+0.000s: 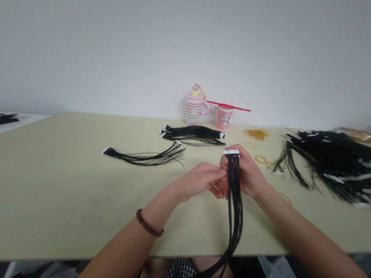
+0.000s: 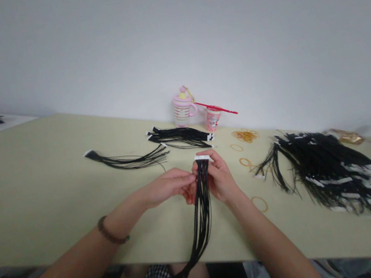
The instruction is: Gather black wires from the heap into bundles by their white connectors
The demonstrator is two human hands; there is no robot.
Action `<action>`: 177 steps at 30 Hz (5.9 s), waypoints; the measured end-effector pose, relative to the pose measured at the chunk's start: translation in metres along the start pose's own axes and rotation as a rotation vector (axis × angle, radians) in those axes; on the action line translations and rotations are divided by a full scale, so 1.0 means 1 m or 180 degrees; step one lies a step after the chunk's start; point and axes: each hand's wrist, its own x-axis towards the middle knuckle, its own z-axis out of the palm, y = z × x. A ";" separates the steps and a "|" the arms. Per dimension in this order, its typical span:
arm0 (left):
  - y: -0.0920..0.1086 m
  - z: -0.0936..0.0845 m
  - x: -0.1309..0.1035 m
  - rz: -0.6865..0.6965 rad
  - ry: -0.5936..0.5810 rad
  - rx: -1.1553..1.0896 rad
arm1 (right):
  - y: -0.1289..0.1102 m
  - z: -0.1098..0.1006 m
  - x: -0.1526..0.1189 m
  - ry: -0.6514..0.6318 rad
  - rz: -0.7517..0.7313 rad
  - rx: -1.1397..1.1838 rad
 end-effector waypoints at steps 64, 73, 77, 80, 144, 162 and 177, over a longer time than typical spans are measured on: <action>0.002 0.000 -0.001 0.0291 0.0187 0.0237 | -0.003 0.000 0.000 0.0013 0.0269 -0.0112; 0.002 0.000 -0.002 0.0227 0.0254 0.0218 | 0.001 -0.003 -0.001 0.0134 0.0223 -0.0081; 0.001 -0.001 -0.002 0.0286 0.0188 0.0258 | 0.001 -0.003 0.001 0.0144 0.0263 -0.0085; 0.001 -0.001 -0.002 0.0290 0.0155 0.0308 | -0.002 -0.002 0.001 0.0123 0.0312 -0.0085; -0.003 -0.011 0.003 0.0961 0.1683 0.0800 | 0.006 0.003 0.002 0.0123 0.0484 -0.0419; 0.001 -0.006 -0.001 0.1102 0.1061 0.0598 | 0.004 0.003 0.000 0.0031 0.0526 -0.0452; -0.004 -0.012 -0.001 0.1115 0.0932 0.0806 | 0.003 0.005 -0.002 -0.0300 0.0715 -0.0276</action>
